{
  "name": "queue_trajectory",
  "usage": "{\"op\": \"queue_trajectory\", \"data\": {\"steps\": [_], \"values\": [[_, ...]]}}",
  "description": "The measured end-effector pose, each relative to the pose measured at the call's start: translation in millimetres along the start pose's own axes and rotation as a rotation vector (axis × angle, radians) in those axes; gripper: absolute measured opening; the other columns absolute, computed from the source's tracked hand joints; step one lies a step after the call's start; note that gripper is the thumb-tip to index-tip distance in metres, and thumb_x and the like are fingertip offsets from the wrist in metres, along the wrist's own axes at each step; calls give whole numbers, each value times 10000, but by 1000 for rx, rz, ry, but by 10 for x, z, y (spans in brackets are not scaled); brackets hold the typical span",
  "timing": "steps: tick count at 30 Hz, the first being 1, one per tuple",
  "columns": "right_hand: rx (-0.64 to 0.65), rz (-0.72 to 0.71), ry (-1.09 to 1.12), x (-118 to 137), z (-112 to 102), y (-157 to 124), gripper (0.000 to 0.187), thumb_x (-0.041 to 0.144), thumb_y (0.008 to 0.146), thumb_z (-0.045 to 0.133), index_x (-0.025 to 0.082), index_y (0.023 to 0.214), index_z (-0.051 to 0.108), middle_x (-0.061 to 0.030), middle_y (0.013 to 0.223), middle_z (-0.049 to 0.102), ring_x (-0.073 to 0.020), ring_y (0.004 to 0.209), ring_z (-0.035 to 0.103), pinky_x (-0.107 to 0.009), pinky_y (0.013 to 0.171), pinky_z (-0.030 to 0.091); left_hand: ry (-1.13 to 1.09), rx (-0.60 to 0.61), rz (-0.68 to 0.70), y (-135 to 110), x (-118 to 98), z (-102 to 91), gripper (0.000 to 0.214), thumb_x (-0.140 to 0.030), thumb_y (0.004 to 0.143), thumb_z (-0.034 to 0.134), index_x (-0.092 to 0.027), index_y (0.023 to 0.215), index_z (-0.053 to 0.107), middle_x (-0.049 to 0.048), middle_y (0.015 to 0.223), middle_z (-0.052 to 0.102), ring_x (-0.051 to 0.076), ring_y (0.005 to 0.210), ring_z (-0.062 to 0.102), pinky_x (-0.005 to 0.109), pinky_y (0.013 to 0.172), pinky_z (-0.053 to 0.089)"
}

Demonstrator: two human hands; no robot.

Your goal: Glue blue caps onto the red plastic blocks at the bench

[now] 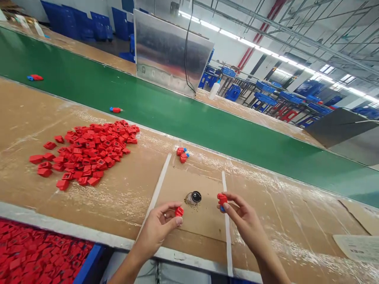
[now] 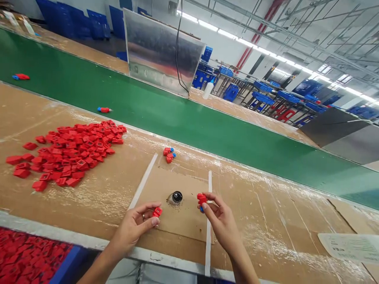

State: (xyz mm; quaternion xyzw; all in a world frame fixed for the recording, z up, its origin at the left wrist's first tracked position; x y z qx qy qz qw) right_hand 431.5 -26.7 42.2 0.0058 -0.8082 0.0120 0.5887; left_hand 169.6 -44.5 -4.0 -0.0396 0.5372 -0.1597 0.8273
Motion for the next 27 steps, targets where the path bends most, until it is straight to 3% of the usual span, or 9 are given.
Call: {"op": "queue_trajectory", "data": {"steps": [4, 10, 17, 27], "values": [[40, -157, -212, 92, 165, -26, 300, 419, 943, 605, 208, 1155, 631, -98, 1047, 704, -224, 914, 682, -381, 818, 564, 21, -20, 21, -37, 28, -23, 374, -279, 756, 789, -166, 1100, 695, 39, 887, 687, 147, 816, 610, 254, 745, 520], [-52, -405, -556, 272, 285, -1, 214, 337, 981, 559, 218, 1143, 629, -66, 997, 663, -193, 828, 618, -343, 751, 518, -8, -32, 48, -79, 36, -30, 354, -272, 777, 774, -178, 1106, 682, 24, 885, 655, 128, 803, 583, 239, 738, 519], [-31, -485, -646, 279, 363, 6, 200, 311, 988, 553, 216, 1145, 631, -75, 1030, 661, -212, 922, 635, -340, 788, 519, -29, -73, 67, -136, 45, -28, 375, -282, 772, 775, -173, 1119, 683, 35, 892, 659, 143, 814, 588, 252, 738, 522], [-13, -532, -709, 305, 400, 1, 201, 295, 992, 541, 222, 1143, 653, -66, 998, 665, -208, 881, 649, -332, 757, 519, -21, -73, 54, -143, 23, -2, 365, -277, 776, 768, -173, 1118, 692, 36, 898, 680, 151, 818, 604, 266, 766, 508]]}}
Point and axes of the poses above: each hand's wrist, its own y-axis towards the middle knuckle, its own z-axis out of the palm, x = y × z, the point moved 1 cm from there along y, towards the middle knuckle
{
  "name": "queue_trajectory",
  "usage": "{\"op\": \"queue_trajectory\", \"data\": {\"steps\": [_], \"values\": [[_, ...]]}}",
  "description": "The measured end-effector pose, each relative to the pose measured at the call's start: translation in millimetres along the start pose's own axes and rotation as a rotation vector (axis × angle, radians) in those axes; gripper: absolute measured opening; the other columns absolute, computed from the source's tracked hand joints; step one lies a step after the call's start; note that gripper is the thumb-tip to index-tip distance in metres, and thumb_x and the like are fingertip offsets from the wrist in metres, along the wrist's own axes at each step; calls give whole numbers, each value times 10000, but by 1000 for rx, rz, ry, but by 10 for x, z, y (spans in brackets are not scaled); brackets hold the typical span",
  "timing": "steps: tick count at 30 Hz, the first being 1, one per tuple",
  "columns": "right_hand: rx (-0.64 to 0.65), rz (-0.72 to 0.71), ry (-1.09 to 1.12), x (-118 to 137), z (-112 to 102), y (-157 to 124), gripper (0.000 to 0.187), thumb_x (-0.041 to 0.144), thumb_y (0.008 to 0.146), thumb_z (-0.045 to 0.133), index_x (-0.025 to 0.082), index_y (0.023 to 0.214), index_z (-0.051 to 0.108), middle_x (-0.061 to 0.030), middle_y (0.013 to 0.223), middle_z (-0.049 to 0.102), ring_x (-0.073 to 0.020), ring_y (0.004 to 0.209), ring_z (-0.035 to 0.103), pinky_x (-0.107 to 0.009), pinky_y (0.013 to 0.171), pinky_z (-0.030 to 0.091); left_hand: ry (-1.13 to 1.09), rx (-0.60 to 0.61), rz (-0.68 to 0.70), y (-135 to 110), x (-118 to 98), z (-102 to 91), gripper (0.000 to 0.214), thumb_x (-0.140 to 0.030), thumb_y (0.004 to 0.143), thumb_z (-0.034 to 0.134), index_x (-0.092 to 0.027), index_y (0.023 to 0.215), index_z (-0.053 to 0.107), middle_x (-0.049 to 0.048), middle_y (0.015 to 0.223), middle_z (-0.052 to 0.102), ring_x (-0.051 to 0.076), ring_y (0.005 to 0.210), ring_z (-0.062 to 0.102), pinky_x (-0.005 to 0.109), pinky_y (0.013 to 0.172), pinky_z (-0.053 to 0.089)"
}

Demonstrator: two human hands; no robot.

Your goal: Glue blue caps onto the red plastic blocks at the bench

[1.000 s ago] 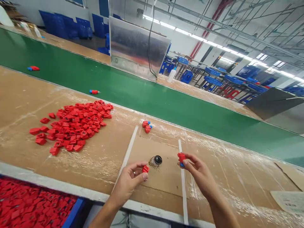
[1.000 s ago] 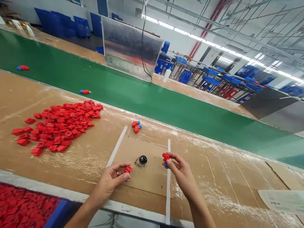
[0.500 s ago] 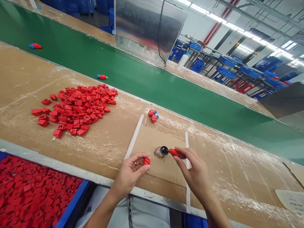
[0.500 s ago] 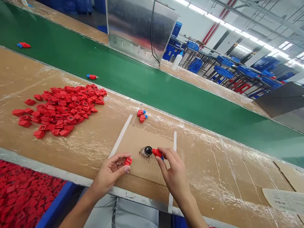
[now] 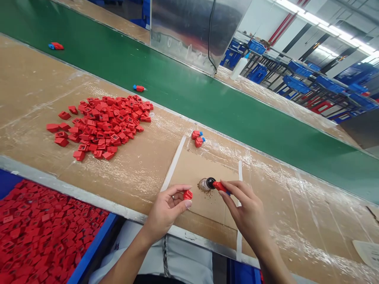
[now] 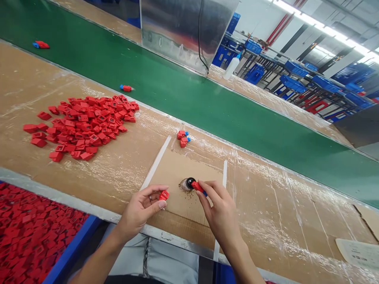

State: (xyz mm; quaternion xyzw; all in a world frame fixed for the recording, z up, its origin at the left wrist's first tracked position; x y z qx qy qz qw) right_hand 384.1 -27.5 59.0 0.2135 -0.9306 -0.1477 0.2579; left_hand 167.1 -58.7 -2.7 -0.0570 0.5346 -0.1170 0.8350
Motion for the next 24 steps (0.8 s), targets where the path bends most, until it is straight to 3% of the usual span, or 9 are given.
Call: {"op": "queue_trajectory", "data": {"steps": [24], "values": [[51, -58, -85, 65, 49, 30, 179, 248, 992, 534, 215, 1130, 643, -54, 985, 647, -193, 845, 634, -307, 712, 493, -19, 40, -26, -18, -5, 1, 378, -290, 799, 752, -178, 1152, 681, 48, 944, 680, 162, 874, 611, 276, 803, 525]]}}
Point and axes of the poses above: each hand's wrist, its own y-axis towards the middle knuckle, its own z-axis out of the palm, x = y × z, the point moved 1 cm from there along y, towards the middle knuckle
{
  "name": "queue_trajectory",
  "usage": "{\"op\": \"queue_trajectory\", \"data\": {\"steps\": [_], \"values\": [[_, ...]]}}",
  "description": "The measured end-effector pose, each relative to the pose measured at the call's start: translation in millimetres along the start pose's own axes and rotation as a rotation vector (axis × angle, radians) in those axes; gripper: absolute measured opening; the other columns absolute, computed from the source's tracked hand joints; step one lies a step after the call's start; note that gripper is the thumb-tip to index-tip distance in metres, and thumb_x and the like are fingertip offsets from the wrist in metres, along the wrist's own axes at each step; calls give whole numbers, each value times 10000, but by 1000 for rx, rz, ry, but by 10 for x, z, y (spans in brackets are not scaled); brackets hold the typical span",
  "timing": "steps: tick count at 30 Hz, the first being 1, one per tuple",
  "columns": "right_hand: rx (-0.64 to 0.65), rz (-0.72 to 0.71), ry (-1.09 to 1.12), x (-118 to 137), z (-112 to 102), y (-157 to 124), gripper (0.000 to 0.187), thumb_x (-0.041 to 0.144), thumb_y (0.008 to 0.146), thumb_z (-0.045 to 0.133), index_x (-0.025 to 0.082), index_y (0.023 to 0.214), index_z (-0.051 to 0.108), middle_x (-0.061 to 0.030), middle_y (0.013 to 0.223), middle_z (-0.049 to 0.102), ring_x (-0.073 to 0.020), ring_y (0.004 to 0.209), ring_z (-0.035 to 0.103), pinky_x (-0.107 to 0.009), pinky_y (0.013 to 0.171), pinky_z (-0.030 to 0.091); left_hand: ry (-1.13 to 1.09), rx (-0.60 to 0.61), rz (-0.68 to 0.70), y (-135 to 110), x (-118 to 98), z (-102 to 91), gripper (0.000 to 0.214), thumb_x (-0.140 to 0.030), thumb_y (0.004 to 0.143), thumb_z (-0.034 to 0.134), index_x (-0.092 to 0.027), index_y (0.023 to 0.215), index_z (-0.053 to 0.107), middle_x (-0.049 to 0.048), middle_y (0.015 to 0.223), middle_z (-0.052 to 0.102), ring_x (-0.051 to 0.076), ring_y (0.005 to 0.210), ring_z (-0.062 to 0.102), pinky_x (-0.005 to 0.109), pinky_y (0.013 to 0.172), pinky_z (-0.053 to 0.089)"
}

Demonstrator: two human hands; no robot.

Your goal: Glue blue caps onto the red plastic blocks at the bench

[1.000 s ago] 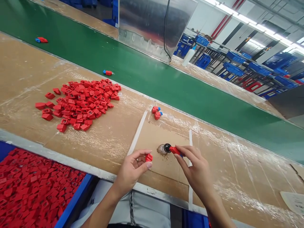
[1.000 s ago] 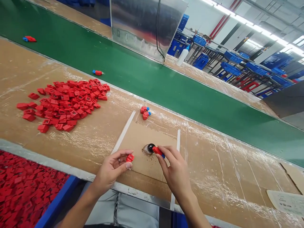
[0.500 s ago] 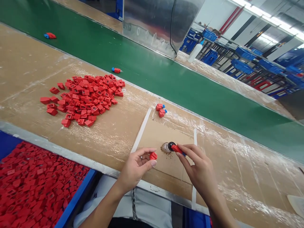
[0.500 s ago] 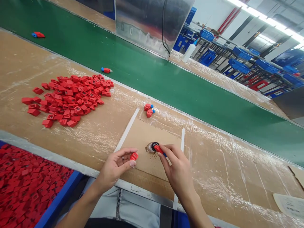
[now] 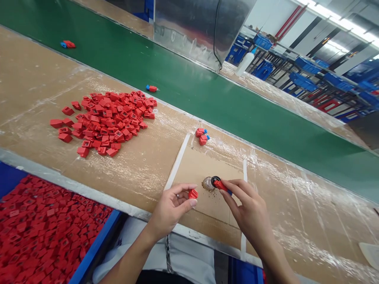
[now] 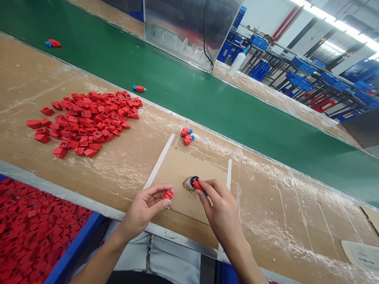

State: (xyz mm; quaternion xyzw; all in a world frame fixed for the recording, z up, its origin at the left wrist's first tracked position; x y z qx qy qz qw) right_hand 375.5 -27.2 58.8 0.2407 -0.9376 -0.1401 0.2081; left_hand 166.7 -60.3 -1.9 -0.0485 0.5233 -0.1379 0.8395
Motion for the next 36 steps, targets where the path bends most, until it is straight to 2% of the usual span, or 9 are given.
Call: {"op": "queue_trajectory", "data": {"steps": [8, 14, 27, 36], "values": [[-22, 35, -2, 22, -23, -8, 191, 292, 999, 529, 218, 1140, 634, -67, 988, 656, -199, 849, 641, -314, 732, 499, 5, -4, -1, -11, -6, 2, 377, -287, 799, 755, -176, 1153, 686, 48, 936, 684, 159, 863, 613, 270, 798, 526], [-22, 32, -15, 20, -35, 5, 197, 301, 998, 529, 213, 1135, 642, -67, 981, 659, -200, 842, 646, -312, 719, 496, 17, 22, 56, -9, -20, 12, 338, -256, 816, 739, -212, 1149, 712, 39, 976, 666, 148, 881, 615, 266, 822, 529], [6, 9, -19, 52, -41, 17, 179, 258, 990, 553, 188, 1126, 647, -53, 941, 641, -183, 797, 624, -298, 685, 476, 26, 51, 99, -5, -42, 13, 320, -221, 837, 715, -249, 1156, 725, 29, 979, 606, 129, 870, 594, 240, 804, 510], [-75, 52, -19, 72, -123, 10, 206, 272, 976, 580, 199, 1161, 634, -59, 977, 642, -195, 835, 624, -319, 717, 485, -2, 54, 75, 0, -22, 13, 332, -233, 837, 723, -253, 1168, 710, 24, 987, 627, 122, 866, 598, 241, 807, 516]]}}
Point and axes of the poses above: each hand's wrist, its own y-axis towards the middle knuckle, its own z-axis out of the palm, x = y × z, the point moved 1 cm from there along y, towards the middle knuckle
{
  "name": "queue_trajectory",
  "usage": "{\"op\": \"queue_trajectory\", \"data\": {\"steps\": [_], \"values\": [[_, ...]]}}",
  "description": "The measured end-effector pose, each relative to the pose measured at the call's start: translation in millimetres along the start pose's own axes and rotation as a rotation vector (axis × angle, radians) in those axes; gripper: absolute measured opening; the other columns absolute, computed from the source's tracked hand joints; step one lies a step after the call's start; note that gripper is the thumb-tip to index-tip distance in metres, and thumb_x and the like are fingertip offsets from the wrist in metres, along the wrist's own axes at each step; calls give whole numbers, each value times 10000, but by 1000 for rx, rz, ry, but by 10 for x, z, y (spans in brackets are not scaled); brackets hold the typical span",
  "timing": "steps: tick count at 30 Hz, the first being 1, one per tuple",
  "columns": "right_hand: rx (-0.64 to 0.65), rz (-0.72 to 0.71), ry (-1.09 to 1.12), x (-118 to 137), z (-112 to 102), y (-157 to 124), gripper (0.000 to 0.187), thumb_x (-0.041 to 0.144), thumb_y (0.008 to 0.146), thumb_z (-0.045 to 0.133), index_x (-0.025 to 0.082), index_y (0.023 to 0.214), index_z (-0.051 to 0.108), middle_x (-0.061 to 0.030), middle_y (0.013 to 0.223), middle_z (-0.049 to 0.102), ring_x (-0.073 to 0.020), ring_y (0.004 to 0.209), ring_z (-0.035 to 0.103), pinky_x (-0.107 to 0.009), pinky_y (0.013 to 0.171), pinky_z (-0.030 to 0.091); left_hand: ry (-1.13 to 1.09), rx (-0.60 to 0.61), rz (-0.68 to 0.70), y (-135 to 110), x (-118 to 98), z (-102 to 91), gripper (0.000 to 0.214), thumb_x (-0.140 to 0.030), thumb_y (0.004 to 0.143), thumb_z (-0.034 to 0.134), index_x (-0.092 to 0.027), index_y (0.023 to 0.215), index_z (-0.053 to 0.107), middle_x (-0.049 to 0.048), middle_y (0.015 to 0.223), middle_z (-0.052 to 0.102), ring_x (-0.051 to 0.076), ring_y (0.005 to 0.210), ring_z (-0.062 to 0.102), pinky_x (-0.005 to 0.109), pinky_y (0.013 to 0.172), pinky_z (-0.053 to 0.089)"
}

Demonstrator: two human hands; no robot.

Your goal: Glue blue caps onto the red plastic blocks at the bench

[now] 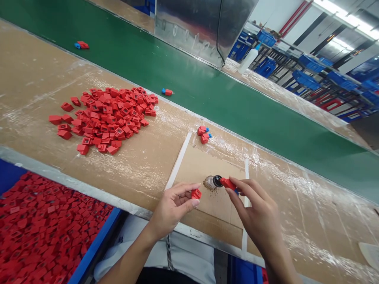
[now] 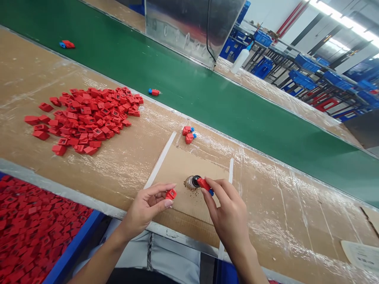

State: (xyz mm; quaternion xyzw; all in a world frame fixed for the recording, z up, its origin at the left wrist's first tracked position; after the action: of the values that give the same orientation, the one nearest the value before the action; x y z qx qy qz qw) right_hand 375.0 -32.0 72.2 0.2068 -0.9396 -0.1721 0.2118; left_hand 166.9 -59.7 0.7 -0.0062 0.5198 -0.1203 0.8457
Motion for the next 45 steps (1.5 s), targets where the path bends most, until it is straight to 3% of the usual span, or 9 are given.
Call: {"op": "queue_trajectory", "data": {"steps": [5, 9, 19, 22, 28, 45], "values": [[-43, 39, 37, 30, -22, 22, 194, 250, 959, 605, 206, 1144, 645, -48, 973, 643, -177, 798, 609, -311, 695, 485, -71, -26, -67, 1, 34, -2, 398, -238, 816, 752, -240, 1199, 643, 7, 924, 679, 111, 853, 613, 226, 805, 511], [-140, 73, 68, 47, -34, 21, 205, 225, 942, 629, 203, 1145, 648, -45, 978, 644, -156, 740, 576, -301, 672, 482, -73, -4, -87, -2, 24, 5, 321, -239, 810, 757, -197, 1113, 662, 14, 894, 685, 114, 833, 618, 230, 789, 509], [-83, 89, 99, 58, 6, -19, 191, 242, 947, 620, 203, 1132, 649, -38, 973, 641, -147, 736, 575, -293, 671, 477, -60, -6, -87, -5, 1, 13, 306, -235, 802, 760, -181, 1091, 677, 29, 907, 694, 127, 845, 625, 243, 795, 508], [-98, 154, 191, 138, -10, -67, 200, 245, 938, 634, 220, 1135, 651, -34, 976, 641, -151, 749, 584, -299, 695, 483, -72, -1, -89, 0, -6, 15, 309, -230, 801, 761, -188, 1095, 677, 23, 905, 693, 121, 843, 623, 237, 798, 505], [37, 194, 436, 340, 97, -154, 232, 217, 944, 613, 237, 1173, 642, -52, 1013, 637, -182, 865, 616, -309, 736, 505, -72, 7, -106, -2, -36, 22, 308, -235, 802, 760, -187, 1096, 678, 23, 900, 699, 121, 823, 626, 241, 796, 503], [97, 151, 449, 386, 214, -155, 210, 233, 953, 600, 211, 1158, 641, -55, 952, 632, -173, 813, 607, -288, 713, 514, -64, 65, -102, -12, -83, 46, 305, -244, 830, 732, -181, 1125, 688, 77, 1041, 745, 168, 897, 679, 300, 867, 521]]}}
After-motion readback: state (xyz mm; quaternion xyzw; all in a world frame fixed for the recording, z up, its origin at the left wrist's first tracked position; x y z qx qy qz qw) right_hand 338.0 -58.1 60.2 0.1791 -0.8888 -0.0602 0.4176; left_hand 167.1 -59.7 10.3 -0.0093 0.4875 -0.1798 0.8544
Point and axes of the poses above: each hand's wrist, its own y-axis towards the middle knuckle, its own z-axis out of the palm, x = y × z, the point moved 1 cm from there along y, towards the middle knuckle
